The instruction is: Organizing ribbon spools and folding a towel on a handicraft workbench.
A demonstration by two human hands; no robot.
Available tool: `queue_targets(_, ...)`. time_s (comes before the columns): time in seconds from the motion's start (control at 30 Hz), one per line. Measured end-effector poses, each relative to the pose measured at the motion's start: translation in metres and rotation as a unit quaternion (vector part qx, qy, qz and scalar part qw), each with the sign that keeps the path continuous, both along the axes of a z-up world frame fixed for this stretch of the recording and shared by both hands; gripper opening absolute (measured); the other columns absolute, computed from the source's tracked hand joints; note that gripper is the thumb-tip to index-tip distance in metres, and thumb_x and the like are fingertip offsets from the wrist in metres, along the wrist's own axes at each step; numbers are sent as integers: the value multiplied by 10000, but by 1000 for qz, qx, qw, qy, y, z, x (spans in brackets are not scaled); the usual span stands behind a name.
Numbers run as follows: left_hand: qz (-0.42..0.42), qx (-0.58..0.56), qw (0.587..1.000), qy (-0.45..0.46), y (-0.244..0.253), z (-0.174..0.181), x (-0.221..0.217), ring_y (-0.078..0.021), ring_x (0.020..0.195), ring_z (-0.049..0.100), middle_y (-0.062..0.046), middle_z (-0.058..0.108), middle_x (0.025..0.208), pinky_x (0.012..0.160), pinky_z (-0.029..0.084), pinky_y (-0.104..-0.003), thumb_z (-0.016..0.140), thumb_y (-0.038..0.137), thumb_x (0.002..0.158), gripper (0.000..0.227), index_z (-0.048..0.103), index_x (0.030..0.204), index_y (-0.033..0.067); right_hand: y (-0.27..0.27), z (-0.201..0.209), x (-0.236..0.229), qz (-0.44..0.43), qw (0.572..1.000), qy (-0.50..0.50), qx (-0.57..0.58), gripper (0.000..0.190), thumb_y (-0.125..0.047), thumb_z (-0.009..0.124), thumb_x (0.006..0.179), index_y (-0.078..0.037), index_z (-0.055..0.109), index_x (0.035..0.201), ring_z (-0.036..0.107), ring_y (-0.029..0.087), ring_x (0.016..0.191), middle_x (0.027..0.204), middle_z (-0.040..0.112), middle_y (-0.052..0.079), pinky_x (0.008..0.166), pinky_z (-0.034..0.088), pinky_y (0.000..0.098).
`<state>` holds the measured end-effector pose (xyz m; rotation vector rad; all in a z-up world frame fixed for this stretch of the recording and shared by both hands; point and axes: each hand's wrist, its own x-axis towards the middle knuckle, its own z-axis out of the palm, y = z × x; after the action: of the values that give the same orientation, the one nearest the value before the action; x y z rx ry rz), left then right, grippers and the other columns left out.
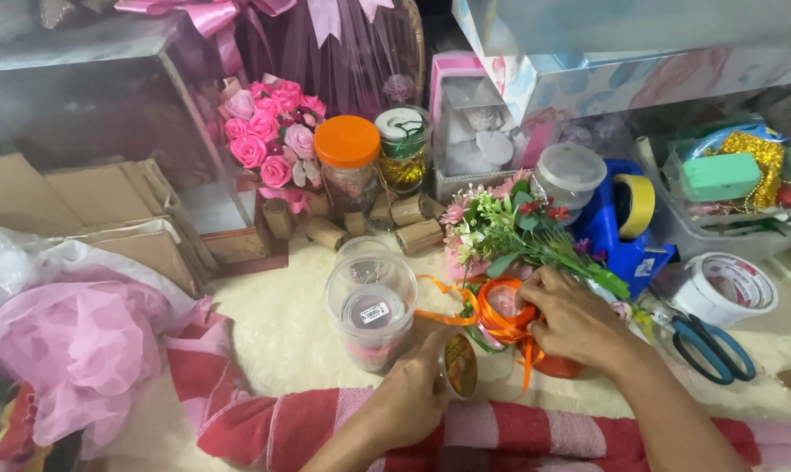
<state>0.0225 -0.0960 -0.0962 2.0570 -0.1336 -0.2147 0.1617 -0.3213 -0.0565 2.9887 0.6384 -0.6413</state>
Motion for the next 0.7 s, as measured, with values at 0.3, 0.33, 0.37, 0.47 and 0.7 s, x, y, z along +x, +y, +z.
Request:
queue_targets(0.3,6,57,998,9,0,-5,4,-428,1435,374,-237,419,1526,1129,385,-552,517,47,905,702,317,1577,79,-19,-16,26,-34,966,62,250,283,-416,631,949,-189,657,1116,645,153,1073,1270,556,-37,911,573,339)
queue_targets(0.33,6,57,998,9,1,-12,4,-428,1435,374,-237,419,1526,1129,385,-552,517,47,905,702,317,1577,79,-23,-26,33,-35,965,62,250,283,-416,631,949,-189,657,1116,645,153,1073,1270,556,-37,911,573,339)
queue_targets(0.37,-6,62,998,-33,1,-20,5,-422,1460,333,-242,387,1550,1168,318,-522,504,18,856,714,357,1553,63,-27,-36,41,-38,945,77,315,217,-318,659,954,-160,657,1102,601,143,1026,1175,553,-15,899,521,313)
queue_targets(0.47,-19,70,994,-78,0,-29,7,-419,1478,312,-240,334,1585,1182,301,-497,499,-28,801,734,412,1523,72,-35,-56,56,-44,912,94,397,181,-229,693,947,-133,677,1100,569,142,1019,1104,574,12,909,470,303)
queue_targets(0.7,-64,85,992,-72,-2,-17,3,-448,1521,221,-278,246,1635,1159,307,-530,423,-72,830,684,425,1497,76,-27,-57,54,-58,874,94,474,66,-153,670,928,-100,669,966,589,131,968,1062,617,25,843,480,297)
